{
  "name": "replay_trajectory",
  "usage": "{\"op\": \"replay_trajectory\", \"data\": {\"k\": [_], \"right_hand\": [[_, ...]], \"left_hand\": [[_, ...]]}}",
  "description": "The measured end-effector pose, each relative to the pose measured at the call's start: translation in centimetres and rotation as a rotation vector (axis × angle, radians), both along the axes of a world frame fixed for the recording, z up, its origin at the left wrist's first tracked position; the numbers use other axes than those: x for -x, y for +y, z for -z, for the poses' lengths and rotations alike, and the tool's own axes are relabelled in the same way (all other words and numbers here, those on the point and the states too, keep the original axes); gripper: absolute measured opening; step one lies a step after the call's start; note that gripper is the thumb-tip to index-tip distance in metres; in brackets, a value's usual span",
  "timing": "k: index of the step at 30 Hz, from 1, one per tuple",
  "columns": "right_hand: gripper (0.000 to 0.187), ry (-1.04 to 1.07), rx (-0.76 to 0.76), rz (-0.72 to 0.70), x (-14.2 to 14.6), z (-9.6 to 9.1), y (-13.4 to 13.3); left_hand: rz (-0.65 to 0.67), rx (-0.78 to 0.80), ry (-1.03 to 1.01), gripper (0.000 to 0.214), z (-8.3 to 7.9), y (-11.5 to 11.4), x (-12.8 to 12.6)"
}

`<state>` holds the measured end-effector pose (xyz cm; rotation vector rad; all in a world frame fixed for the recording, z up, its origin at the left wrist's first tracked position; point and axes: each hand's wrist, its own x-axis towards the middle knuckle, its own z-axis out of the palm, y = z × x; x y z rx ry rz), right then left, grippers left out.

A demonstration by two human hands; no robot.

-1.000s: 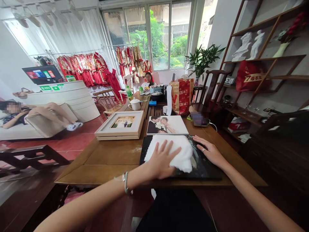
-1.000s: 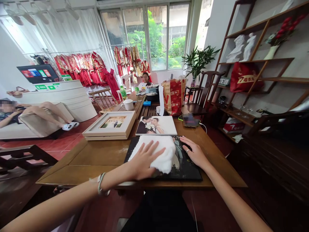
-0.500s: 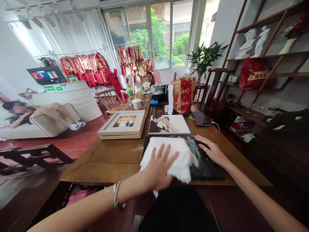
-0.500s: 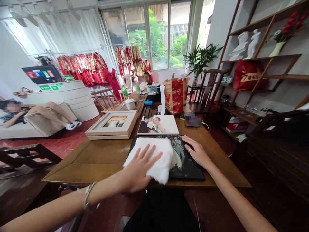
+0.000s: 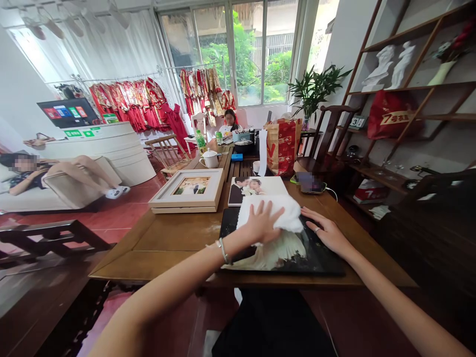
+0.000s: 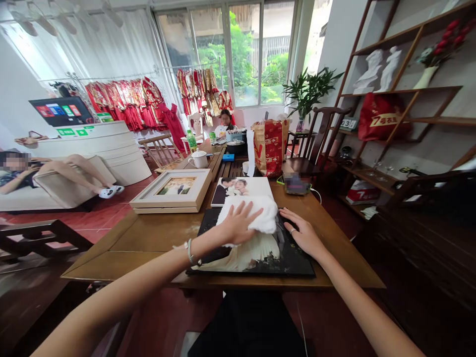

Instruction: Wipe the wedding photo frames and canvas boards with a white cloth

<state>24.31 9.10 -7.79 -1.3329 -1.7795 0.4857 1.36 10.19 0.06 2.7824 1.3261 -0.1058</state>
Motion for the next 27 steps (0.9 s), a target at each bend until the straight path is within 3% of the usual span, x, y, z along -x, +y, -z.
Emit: {"op": "replay_trajectory", "data": {"k": [3,5,11,14,17,23,27], "right_hand": [[0.035,-0.005,0.01,0.01,0.1,-0.1,-0.1],[0.035,0.0,0.006,0.008,0.0,-0.1,-0.1],[0.035,0.018,-0.025,-0.025,-0.1,0.2,0.0],[0.035,0.009,-0.02,-0.004,-0.1,0.3,0.0],[0.036,0.011,-0.019,-0.008,0.0,0.2,0.0],[0.036,0.043,-0.037,-0.007,-0.1,0.4,0.1],[0.037,0.077,-0.027,0.023,-0.1,0.6,0.3]], "left_hand": [[-0.031,0.0,0.01,0.061,-0.1,1.8,-0.5],[-0.026,-0.023,0.006,0.064,0.0,0.6,-0.5],[0.12,0.001,-0.037,0.08,0.6,-10.0,0.5],[0.146,0.052,-0.082,0.079,0.7,-13.0,1.0],[0.099,0.036,-0.09,0.074,0.7,-11.6,0.8],[-0.078,-0.029,-0.059,0.067,0.4,-3.5,-1.7],[-0.055,-0.102,-0.076,0.062,0.7,0.0,-3.5]]}}
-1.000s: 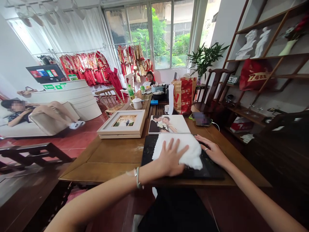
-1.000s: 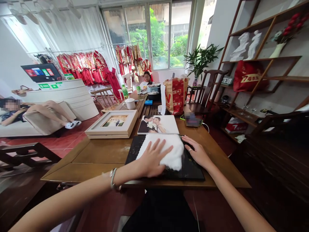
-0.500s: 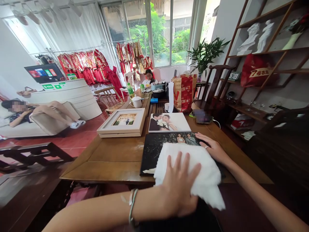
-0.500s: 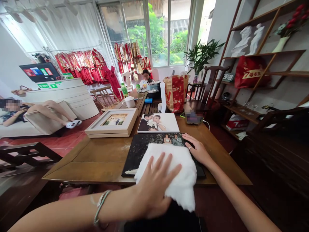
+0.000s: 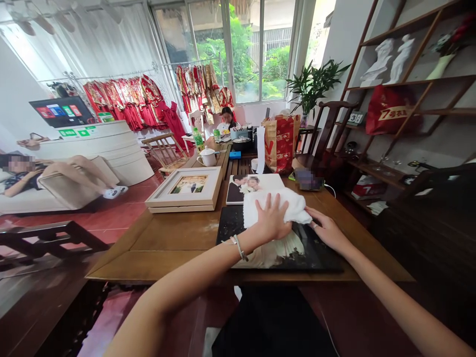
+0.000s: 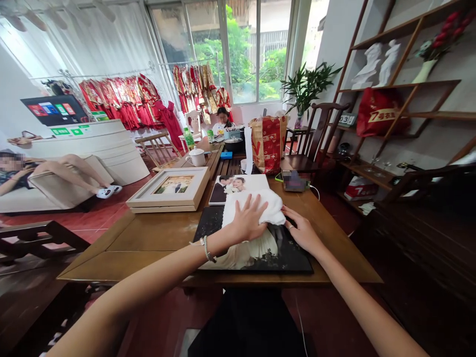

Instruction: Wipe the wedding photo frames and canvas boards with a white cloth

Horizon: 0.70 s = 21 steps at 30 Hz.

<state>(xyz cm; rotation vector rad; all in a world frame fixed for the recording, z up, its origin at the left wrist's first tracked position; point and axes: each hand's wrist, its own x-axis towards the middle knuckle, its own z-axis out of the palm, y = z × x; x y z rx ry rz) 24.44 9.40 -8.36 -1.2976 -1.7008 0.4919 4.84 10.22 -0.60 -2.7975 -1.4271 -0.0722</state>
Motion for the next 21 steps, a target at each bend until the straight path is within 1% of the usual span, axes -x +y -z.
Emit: {"op": "replay_trajectory", "data": {"k": [2,3,5,7,10,12,14,15,17,19,21], "right_hand": [[0.037,0.025,0.02,-0.019,0.0,-0.1,0.0],[0.038,0.042,0.033,-0.043,0.0,-0.2,-0.1],[0.039,0.085,0.059,-0.096,-0.1,-0.4,-0.1],[0.039,0.135,0.086,-0.119,-0.2,-0.5,-0.1],[0.036,0.185,0.087,-0.112,-0.4,-0.4,0.3],[0.033,0.189,0.083,-0.11,-0.4,-0.3,0.5],[0.033,0.186,0.095,-0.1,-0.4,-0.3,0.7],[0.033,0.186,0.103,-0.096,-0.4,-0.4,0.7],[0.035,0.193,0.101,-0.109,-0.3,-0.6,0.5],[0.037,0.208,0.083,-0.122,-0.2,-0.8,0.2],[0.038,0.219,0.079,-0.117,-0.1,-0.8,-0.1]], "left_hand": [[0.083,-0.055,0.001,0.061,0.3,0.5,-0.4],[0.121,-0.074,0.005,0.061,0.4,0.3,-0.5],[0.168,-0.09,0.012,0.062,0.6,-1.0,-0.4],[0.193,-0.092,0.013,0.065,0.6,-3.5,-0.1],[0.256,-0.086,-0.003,0.07,0.3,-8.6,0.6],[0.329,-0.074,-0.021,0.073,0.2,-11.7,1.0],[0.363,-0.065,-0.038,0.075,0.1,-13.7,1.1],[0.354,-0.062,-0.046,0.075,0.2,-14.0,1.1],[0.293,-0.055,-0.061,0.075,0.3,-13.4,0.7],[0.202,-0.047,-0.059,0.075,0.4,-11.4,0.2],[0.117,-0.046,-0.039,0.073,0.4,-8.4,-0.5]]}}
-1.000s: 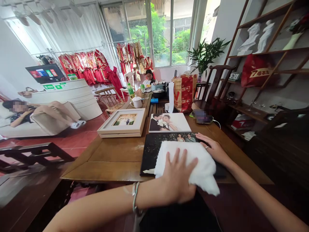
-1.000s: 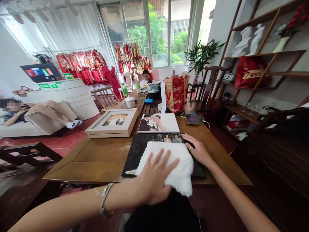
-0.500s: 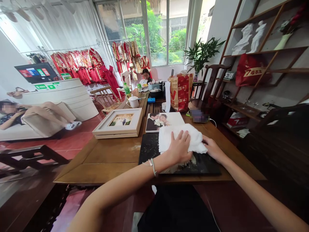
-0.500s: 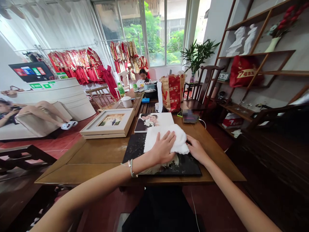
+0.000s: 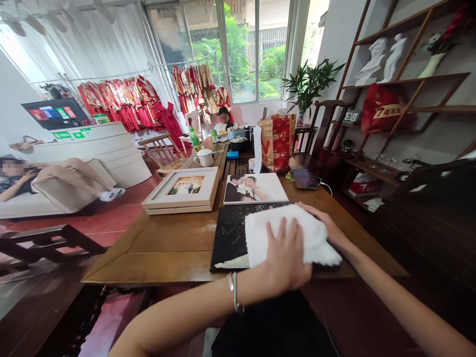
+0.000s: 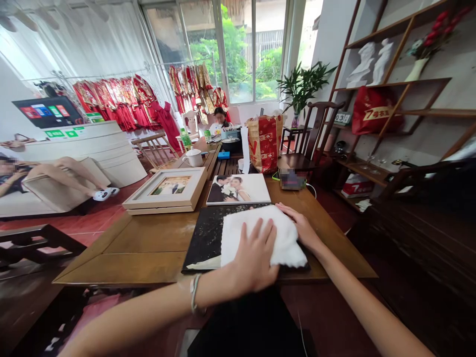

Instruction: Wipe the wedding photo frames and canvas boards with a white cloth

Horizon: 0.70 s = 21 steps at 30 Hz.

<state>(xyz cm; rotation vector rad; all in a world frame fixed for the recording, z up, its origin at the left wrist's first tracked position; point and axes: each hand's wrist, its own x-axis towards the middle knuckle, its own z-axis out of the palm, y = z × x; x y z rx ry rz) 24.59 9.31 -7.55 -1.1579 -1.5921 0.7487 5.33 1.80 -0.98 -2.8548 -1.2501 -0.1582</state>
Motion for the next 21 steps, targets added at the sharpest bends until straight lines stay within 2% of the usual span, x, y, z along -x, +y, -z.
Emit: {"op": "replay_trajectory", "data": {"k": [5,7,9,12,18,21], "right_hand": [[0.036,-0.069,-0.024,0.05,0.2,0.0,-0.3],[0.034,-0.107,-0.039,0.076,0.3,-0.1,-0.3],[0.034,-0.122,-0.042,0.067,0.3,-0.2,-0.4],[0.036,-0.126,-0.047,0.031,0.2,-0.2,-0.5],[0.036,-0.14,-0.046,0.029,0.0,-0.1,-0.2],[0.035,-0.16,-0.037,0.043,0.1,0.1,0.0]], "left_hand": [[-0.075,-0.021,0.044,0.066,-0.3,7.2,-1.0],[-0.068,-0.03,0.043,0.063,-0.3,8.6,-1.1],[-0.055,-0.032,0.043,0.062,-0.1,8.5,-0.8],[-0.009,-0.04,0.042,0.065,0.2,5.9,0.0],[0.252,0.035,0.006,0.07,-0.7,-3.0,2.7],[0.309,0.051,0.004,0.072,-1.0,-5.1,3.4]]}}
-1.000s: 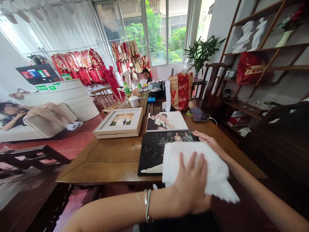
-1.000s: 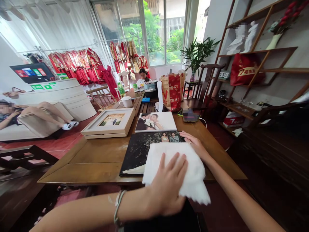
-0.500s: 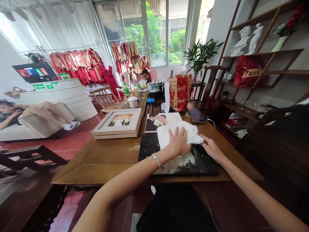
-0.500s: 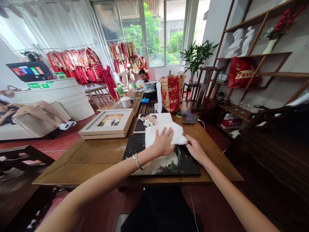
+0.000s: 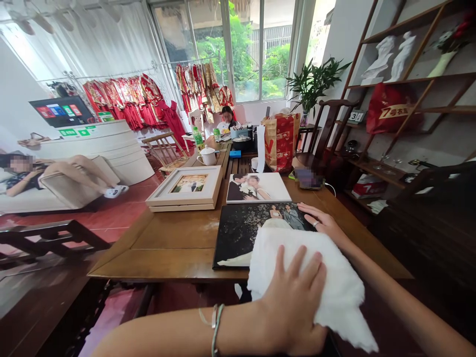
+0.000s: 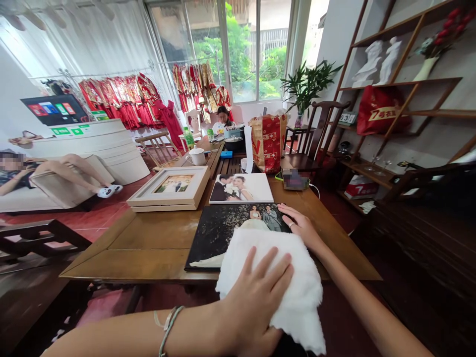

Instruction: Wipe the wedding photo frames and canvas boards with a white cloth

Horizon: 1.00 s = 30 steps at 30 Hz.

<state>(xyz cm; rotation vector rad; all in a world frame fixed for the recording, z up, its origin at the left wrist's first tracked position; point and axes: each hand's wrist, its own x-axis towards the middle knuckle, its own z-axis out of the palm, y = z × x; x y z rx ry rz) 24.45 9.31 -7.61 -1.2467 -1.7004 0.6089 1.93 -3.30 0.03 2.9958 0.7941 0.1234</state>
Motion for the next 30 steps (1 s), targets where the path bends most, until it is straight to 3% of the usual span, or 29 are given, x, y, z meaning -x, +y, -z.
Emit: {"op": "replay_trajectory", "data": {"k": [4,11,14,17,20,23,25,27,30], "right_hand": [[0.035,0.003,-0.005,-0.02,0.0,0.1,0.0],[0.034,-0.026,0.013,0.034,0.2,0.0,-0.2],[0.033,-0.038,0.016,0.037,0.3,-0.1,-0.2],[0.033,-0.031,0.012,0.04,0.4,-0.1,-0.2],[0.033,-0.028,0.005,0.036,0.3,0.2,-0.1],[0.032,-0.034,-0.008,0.02,0.1,0.4,0.1],[0.032,-0.039,-0.014,0.02,0.1,0.5,0.2],[0.032,-0.044,-0.017,0.02,0.1,0.4,0.2],[0.033,-0.048,-0.014,0.021,0.1,0.3,0.2]], "left_hand": [[-0.053,-0.014,0.002,0.072,0.4,1.8,-0.2],[-0.323,-0.033,0.041,0.064,0.8,11.7,0.3],[-0.398,-0.052,0.032,0.06,0.8,13.7,0.8],[-0.424,-0.058,0.018,0.062,0.9,12.0,0.9],[-0.351,-0.025,0.006,0.07,0.9,7.1,0.9],[-0.185,0.07,0.011,0.077,0.4,1.8,1.2],[-0.131,0.131,-0.005,0.078,0.2,-0.2,1.4],[-0.147,0.148,-0.026,0.077,0.2,-0.3,1.6],[-0.249,0.072,-0.046,0.074,0.7,3.0,1.6]]}}
